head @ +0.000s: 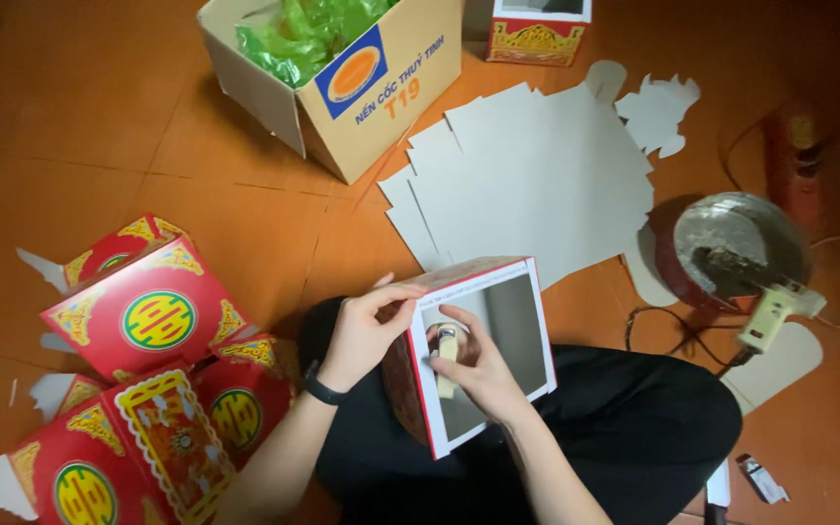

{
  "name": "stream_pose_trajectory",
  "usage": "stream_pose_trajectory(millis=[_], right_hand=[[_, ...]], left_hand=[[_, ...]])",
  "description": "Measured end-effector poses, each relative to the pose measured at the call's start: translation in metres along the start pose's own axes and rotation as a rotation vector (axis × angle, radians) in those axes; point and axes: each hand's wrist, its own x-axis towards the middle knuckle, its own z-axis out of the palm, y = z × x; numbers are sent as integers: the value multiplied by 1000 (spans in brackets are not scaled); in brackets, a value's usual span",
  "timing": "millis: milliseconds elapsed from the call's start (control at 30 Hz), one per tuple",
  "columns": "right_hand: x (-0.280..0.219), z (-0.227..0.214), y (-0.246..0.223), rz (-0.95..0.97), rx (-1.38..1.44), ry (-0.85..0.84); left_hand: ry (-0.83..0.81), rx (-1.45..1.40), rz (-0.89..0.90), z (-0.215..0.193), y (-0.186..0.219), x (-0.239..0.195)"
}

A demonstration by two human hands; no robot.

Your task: The person sits on the floor and assembles red and gold decorative boxes from flat cardboard pieces. They fold the printed panels, align edges, and secure seams with a glue stick, repeating the process for multiple boxes.

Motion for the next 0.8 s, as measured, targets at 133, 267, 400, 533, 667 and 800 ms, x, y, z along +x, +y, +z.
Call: stream_pose_trajectory(millis=[133, 267, 400, 533, 667, 800], right_hand=[[2, 0, 13, 127, 198, 127], [-3, -1, 7, 160, 166, 29], [-5, -3, -12, 143, 242, -11], [2, -19, 2, 108, 240, 9], [3, -19, 6, 76, 240, 41], [-6, -64, 46, -52, -10, 64]], left_hand=[[68, -50, 1, 2, -5, -15], [85, -68, 47, 11, 15, -17], [76, -177, -32, 24, 19, -17], [79, -178, -27, 35, 21, -13], [58, -163, -13, 28, 34, -6], [-50, -214, 103, 24, 31, -8]])
